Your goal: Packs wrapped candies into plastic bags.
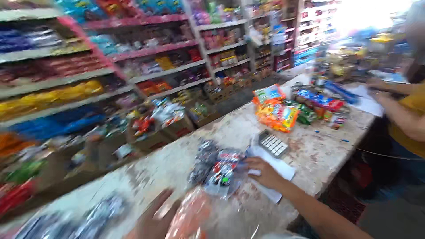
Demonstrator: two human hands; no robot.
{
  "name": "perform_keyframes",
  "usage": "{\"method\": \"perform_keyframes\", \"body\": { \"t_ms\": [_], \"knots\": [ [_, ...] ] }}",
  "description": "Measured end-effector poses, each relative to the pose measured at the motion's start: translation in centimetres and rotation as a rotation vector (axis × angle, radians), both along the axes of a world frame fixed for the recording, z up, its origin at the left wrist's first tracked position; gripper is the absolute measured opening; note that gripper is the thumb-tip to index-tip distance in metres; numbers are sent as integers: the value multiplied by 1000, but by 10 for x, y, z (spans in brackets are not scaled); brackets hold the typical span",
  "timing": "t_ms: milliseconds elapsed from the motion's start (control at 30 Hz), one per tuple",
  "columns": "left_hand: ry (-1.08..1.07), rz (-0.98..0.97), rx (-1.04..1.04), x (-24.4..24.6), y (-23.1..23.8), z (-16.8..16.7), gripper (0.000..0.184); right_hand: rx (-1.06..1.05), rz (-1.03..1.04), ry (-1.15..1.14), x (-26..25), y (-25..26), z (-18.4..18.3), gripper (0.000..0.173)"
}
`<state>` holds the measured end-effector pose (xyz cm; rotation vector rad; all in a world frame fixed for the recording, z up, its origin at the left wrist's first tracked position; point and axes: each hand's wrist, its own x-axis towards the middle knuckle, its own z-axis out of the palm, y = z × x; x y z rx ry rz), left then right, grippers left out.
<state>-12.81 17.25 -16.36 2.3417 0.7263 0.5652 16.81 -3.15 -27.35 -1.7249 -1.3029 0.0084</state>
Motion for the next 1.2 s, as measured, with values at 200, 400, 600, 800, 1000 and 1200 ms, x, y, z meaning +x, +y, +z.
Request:
{"method": "perform_keyframes", "body": {
  "t_ms": [200, 400, 600, 800, 1000, 1200],
  "knots": [
    [181, -67, -226, 32, -8, -15, 59, -126, -77, -9, 65, -20, -48, 23],
    [34, 58, -280, -6, 13, -62, 43, -154, -94, 78, 50, -30, -30, 21],
    [-213, 291, -143, -24, 34, -55, 41, -234, 131, 94, -4, 24, -10, 16],
    [90, 161, -304, -18, 36, -85, 52, -472, 186, 79, 9, 41, -47, 14],
    [114, 120, -338, -18, 35, -85, 57, -448, 162, 160, 20, 29, -26, 15],
    [101, 71, -332, -11, 30, -77, 47, -281, 184, 261, -16, 54, 22, 15]
  ]
}}
